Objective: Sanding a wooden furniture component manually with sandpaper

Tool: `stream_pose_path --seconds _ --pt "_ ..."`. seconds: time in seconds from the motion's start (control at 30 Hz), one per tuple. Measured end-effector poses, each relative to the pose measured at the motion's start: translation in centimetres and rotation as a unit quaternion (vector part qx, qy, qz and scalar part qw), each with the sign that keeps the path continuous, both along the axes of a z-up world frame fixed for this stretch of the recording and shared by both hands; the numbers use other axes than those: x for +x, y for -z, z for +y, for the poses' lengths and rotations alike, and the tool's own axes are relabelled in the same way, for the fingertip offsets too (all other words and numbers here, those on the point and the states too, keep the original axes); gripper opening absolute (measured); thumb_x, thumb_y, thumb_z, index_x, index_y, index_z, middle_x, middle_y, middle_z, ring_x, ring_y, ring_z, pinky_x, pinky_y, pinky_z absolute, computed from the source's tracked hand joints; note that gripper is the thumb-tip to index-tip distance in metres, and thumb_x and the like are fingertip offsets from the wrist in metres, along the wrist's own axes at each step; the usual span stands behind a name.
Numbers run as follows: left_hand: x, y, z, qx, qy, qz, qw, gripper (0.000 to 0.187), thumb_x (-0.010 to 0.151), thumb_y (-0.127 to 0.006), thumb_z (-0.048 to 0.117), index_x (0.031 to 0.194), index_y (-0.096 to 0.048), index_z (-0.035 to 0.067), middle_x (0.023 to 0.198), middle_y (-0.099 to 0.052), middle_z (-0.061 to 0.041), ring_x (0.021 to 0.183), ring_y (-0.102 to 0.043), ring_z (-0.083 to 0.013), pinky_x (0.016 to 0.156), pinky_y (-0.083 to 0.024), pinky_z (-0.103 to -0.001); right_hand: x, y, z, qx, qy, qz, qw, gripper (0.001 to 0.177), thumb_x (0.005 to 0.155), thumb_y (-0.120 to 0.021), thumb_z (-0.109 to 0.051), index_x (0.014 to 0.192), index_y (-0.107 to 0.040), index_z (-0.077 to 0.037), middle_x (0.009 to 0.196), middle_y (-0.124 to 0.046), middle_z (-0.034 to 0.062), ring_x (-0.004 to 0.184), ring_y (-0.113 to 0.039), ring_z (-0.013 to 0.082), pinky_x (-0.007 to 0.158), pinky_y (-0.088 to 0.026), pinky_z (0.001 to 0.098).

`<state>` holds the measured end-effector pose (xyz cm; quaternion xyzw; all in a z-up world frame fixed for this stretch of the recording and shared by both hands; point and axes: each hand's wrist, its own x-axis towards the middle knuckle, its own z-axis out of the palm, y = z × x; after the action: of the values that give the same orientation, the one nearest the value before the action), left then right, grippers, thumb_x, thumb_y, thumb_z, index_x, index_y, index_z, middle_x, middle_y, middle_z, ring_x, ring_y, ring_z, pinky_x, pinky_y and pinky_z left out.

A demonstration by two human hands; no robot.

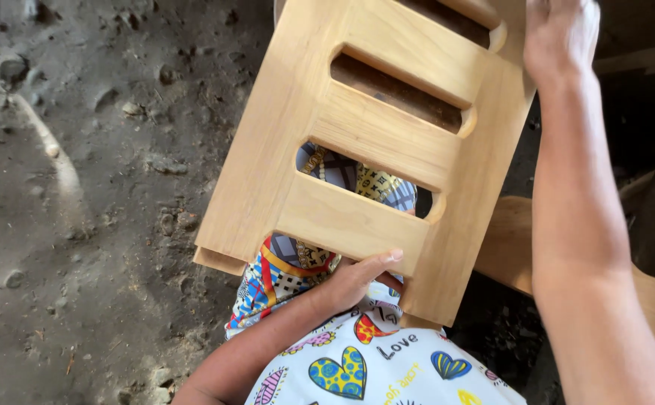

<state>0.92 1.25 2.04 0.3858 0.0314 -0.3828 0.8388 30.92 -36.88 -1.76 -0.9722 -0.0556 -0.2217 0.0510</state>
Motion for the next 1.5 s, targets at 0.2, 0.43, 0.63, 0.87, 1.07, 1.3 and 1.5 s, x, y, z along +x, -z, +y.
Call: stream_pose_path --seconds 0.2,0.43,0.63,0.87,1.07,1.3,1.5 --pt "0.0 -0.1 -0.1 0.022 0.008 0.007 1.000 0.069 0.095 -0.057 0.029 0.159 -0.037 0.014 0.137 -0.057 -0.005 0.100 -0.062 -0.0175 0.071 -0.064 -0.033 -14.9 -7.4 11.1 0.124 -0.065 0.095 0.986 0.035 0.107 -0.058 0.003 0.140 -0.065 0.011 0.142 -0.059 0.0316 0.135 -0.048 0.0494 0.111 -0.034 0.0594" --pt "0.4 -0.8 0.2 0.009 0.022 0.005 1.000 0.070 0.096 -0.055 0.028 0.160 -0.033 0.011 0.151 -0.049 -0.005 0.117 -0.058 -0.0192 0.075 -0.065 -0.036 -26.1 -8.8 15.6 0.157 -0.035 0.086 0.983 0.029 0.104 -0.068 -0.003 0.133 -0.069 0.004 0.141 -0.064 0.0242 0.139 -0.053 0.0452 0.117 -0.040 0.0540" --pt "-0.1 -0.2 0.0 0.009 0.016 0.020 1.000 0.070 0.095 -0.056 0.028 0.159 -0.035 0.010 0.152 -0.047 -0.003 0.115 -0.057 -0.0180 0.073 -0.064 -0.035 -19.4 -8.5 12.6 0.203 -0.043 0.082 0.975 0.027 0.112 -0.058 0.002 0.137 -0.063 0.010 0.141 -0.061 0.0296 0.137 -0.050 0.0474 0.111 -0.044 0.0553" --pt "-0.7 1.0 -0.4 0.074 -0.034 0.076 0.994 0.045 0.088 -0.067 0.024 0.125 -0.063 -0.002 0.106 -0.067 -0.014 0.083 -0.068 -0.0261 0.064 -0.066 -0.039 -12.8 -4.8 8.4 0.330 -0.056 0.060 0.940 0.025 0.114 -0.054 -0.004 0.129 -0.067 0.012 0.148 -0.052 0.0254 0.143 -0.033 0.0414 0.117 -0.034 0.0520" --pt "-1.4 1.7 -1.0 -0.018 -0.145 0.130 0.981 0.040 0.090 -0.075 0.001 0.115 -0.057 -0.024 0.103 -0.066 -0.034 0.076 -0.072 -0.0469 0.058 -0.064 -0.059 -21.8 -7.8 14.2 0.432 -0.043 0.026 0.900 0.033 0.111 -0.046 -0.006 0.139 -0.059 0.007 0.144 -0.057 0.0231 0.142 -0.045 0.0368 0.123 -0.030 0.0521" --pt "1.1 -3.7 -0.2 -0.007 -0.133 0.122 0.984 0.038 0.089 -0.074 0.002 0.115 -0.060 -0.023 0.102 -0.068 -0.032 0.081 -0.072 -0.0459 0.060 -0.065 -0.058 -28.1 -7.0 15.6 0.423 0.007 0.023 0.906 0.033 0.112 -0.051 -0.013 0.137 -0.060 0.005 0.146 -0.057 0.0218 0.144 -0.045 0.0334 0.124 -0.031 0.0466" --pt "0.8 -3.1 -0.2 0.000 -0.139 0.128 0.982 0.041 0.088 -0.075 0.000 0.116 -0.056 -0.024 0.106 -0.066 -0.035 0.081 -0.071 -0.0502 0.060 -0.064 -0.061 -20.4 -6.0 10.2 0.264 -0.070 0.010 0.962 0.027 0.112 -0.056 0.004 0.134 -0.064 0.017 0.134 -0.064 0.0328 0.132 -0.053 0.0485 0.116 -0.036 0.0520"
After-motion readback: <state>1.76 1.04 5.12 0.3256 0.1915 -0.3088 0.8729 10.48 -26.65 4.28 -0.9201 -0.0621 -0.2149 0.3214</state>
